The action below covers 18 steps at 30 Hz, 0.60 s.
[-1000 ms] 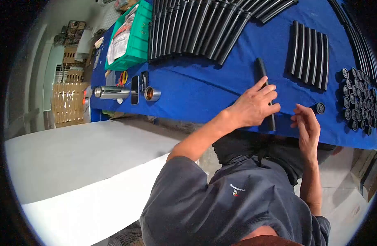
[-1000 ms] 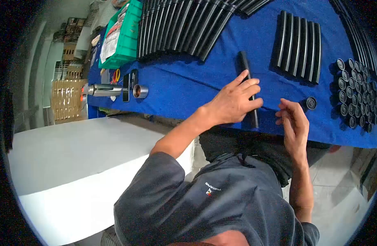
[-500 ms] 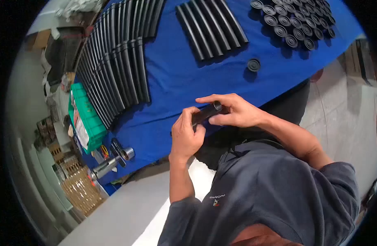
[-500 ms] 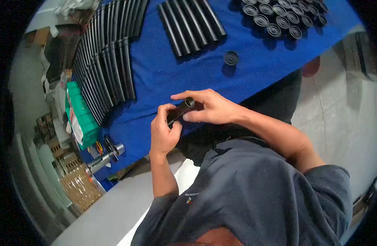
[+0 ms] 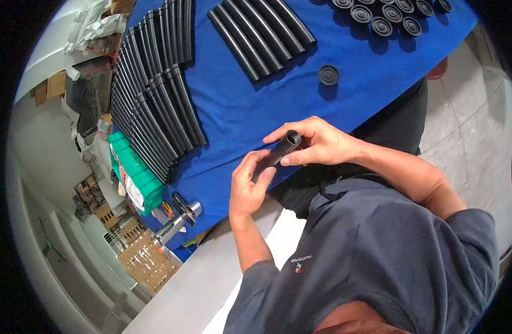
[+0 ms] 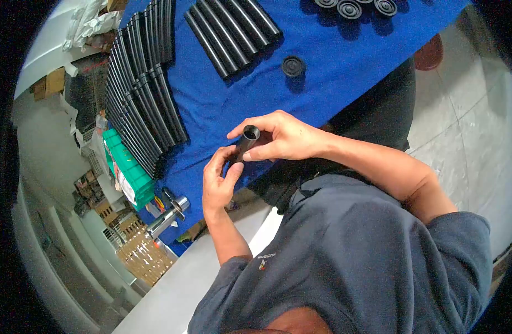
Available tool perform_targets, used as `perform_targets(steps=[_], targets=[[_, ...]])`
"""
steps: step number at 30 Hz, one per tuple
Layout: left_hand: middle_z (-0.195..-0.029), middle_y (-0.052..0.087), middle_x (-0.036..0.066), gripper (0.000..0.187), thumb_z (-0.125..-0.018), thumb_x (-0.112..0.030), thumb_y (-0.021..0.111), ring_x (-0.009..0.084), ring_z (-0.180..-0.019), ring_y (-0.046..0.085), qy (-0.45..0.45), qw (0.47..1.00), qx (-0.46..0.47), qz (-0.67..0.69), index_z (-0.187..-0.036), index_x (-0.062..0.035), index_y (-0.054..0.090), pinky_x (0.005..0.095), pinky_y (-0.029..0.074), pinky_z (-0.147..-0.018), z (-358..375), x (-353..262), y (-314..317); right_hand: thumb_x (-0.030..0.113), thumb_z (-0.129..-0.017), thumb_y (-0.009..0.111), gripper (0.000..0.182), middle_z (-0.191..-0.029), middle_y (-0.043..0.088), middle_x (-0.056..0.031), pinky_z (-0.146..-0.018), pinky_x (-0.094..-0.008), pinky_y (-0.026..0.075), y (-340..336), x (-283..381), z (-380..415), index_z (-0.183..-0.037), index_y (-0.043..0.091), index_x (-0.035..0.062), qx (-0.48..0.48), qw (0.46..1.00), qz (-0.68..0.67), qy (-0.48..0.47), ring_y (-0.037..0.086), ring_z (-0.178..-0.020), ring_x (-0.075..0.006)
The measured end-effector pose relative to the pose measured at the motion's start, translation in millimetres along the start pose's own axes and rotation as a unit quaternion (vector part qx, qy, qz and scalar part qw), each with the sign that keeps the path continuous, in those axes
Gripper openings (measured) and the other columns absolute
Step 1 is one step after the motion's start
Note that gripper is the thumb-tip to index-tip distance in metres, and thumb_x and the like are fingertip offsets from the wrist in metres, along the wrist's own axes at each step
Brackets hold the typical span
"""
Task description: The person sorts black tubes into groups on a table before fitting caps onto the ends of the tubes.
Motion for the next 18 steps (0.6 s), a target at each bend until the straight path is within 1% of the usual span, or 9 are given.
perform_targets(steps=[2, 5, 8, 10, 13, 15, 16, 17, 18], targets=[[-0.106, 0.069, 0.012, 0.039, -0.081, -0.005, 0.080, 0.0235, -0.100, 0.068, 0.054, 0.998, -0.021, -0.038, -0.117, -0.0003, 0.066, 0.0352, 0.053, -0.088, -6, -15, -1, 0.009, -0.092, 0.077, 0.040, -0.094, 0.069, 0.0004, -0.072, -0.0245, 0.054, -2, 1, -1, -0.130, 0.066, 0.0034, -0.004, 1.000, 0.004, 0.009, 0.062, -0.082, -0.0056], [-0.101, 0.070, 0.012, 0.036, -0.083, -0.006, 0.079, 0.0225, -0.096, 0.069, -0.017, 0.997, -0.073, -0.020, -0.116, -0.0014, 0.066, 0.0344, 0.053, -0.088, -4, -13, 5, 0.010, -0.093, 0.077, 0.040, -0.092, 0.069, 0.0006, -0.069, -0.0241, 0.052, -2, 2, -1, -0.130, 0.065, 0.0035, -0.012, 1.000, 0.020, 0.017, 0.062, -0.080, -0.0055], [-0.107, 0.068, 0.007, 0.044, -0.084, -0.012, 0.081, 0.0157, -0.105, 0.062, -0.101, 0.994, -0.049, -0.002, -0.123, 0.0013, 0.063, 0.0324, 0.049, -0.095, 2, 10, 6, 0.013, -0.093, 0.076, 0.041, -0.093, 0.070, 0.0006, -0.070, -0.0241, 0.052, -2, 2, -1, -0.131, 0.065, 0.0031, -0.015, 1.000, 0.006, 0.009, 0.061, -0.080, -0.0054], [-0.104, 0.070, 0.009, 0.039, -0.084, -0.008, 0.079, 0.0195, -0.097, 0.067, -0.067, 0.997, -0.037, -0.009, -0.118, 0.0001, 0.063, 0.0329, 0.052, -0.090, -2, 7, 2, 0.018, -0.094, 0.076, 0.043, -0.097, 0.073, 0.0002, -0.076, -0.0243, 0.053, -2, 6, 0, -0.132, 0.064, 0.0021, -0.014, 1.000, -0.008, 0.001, 0.062, -0.084, -0.0053], [-0.106, 0.071, 0.012, 0.035, -0.086, -0.007, 0.077, 0.0231, -0.098, 0.069, -0.056, 0.997, -0.026, 0.052, -0.118, -0.0002, 0.063, 0.0363, 0.053, -0.092, 1, 14, 1, 0.021, -0.092, 0.077, 0.051, -0.108, 0.072, -0.0068, -0.080, -0.0291, 0.055, -3, 2, 0, -0.137, 0.061, 0.0022, 0.008, 0.997, 0.018, 0.080, 0.065, -0.089, -0.0119], [-0.110, 0.070, 0.014, 0.037, -0.089, -0.011, 0.077, 0.0251, -0.103, 0.068, -0.031, 0.975, -0.058, 0.214, -0.121, -0.0009, 0.061, 0.0413, 0.052, -0.098, 4, 13, 0, 0.027, -0.090, 0.079, 0.061, -0.116, 0.068, -0.0131, -0.086, -0.0349, 0.055, 0, 12, -2, -0.141, 0.056, 0.0010, 0.021, 0.984, 0.168, -0.046, 0.066, -0.095, -0.0212], [-0.112, 0.069, 0.015, 0.038, -0.091, -0.014, 0.076, 0.0262, -0.105, 0.067, 0.000, 0.937, -0.090, 0.338, -0.123, -0.0017, 0.060, 0.0447, 0.050, -0.102, 7, 9, 5, 0.030, -0.089, 0.080, 0.066, -0.120, 0.066, -0.0163, -0.088, -0.0377, 0.054, 5, 15, -3, -0.143, 0.054, 0.0004, 0.030, 0.964, 0.237, -0.113, 0.067, -0.099, -0.0258], [-0.113, 0.068, 0.016, 0.040, -0.092, -0.017, 0.076, 0.0273, -0.108, 0.066, 0.035, 0.882, -0.120, 0.455, -0.125, -0.0025, 0.059, 0.0482, 0.049, -0.106, 9, 6, 7, 0.041, -0.085, 0.080, 0.081, -0.126, 0.060, -0.0223, -0.095, -0.0441, 0.051, 9, 12, -4, -0.146, 0.049, -0.0022, 0.044, 0.948, 0.283, -0.136, 0.064, -0.108, -0.0382], [-0.122, 0.067, 0.021, 0.042, -0.094, -0.019, 0.074, 0.0368, -0.118, 0.063, 0.067, 0.836, -0.122, 0.531, -0.130, -0.0055, 0.057, 0.0583, 0.045, -0.111, 8, 2, 5, 0.044, -0.085, 0.079, 0.085, -0.124, 0.061, -0.0240, -0.099, -0.0458, 0.049, 13, 17, -4, -0.146, 0.046, -0.0042, 0.051, 0.933, 0.322, -0.152, 0.062, -0.110, -0.0423]])
Point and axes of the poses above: each hand's wrist, its own z-axis away from the middle knuckle, its own y-axis out of the palm, x = y × z, the point moved 5 cm from there along -z, towards the middle knuckle
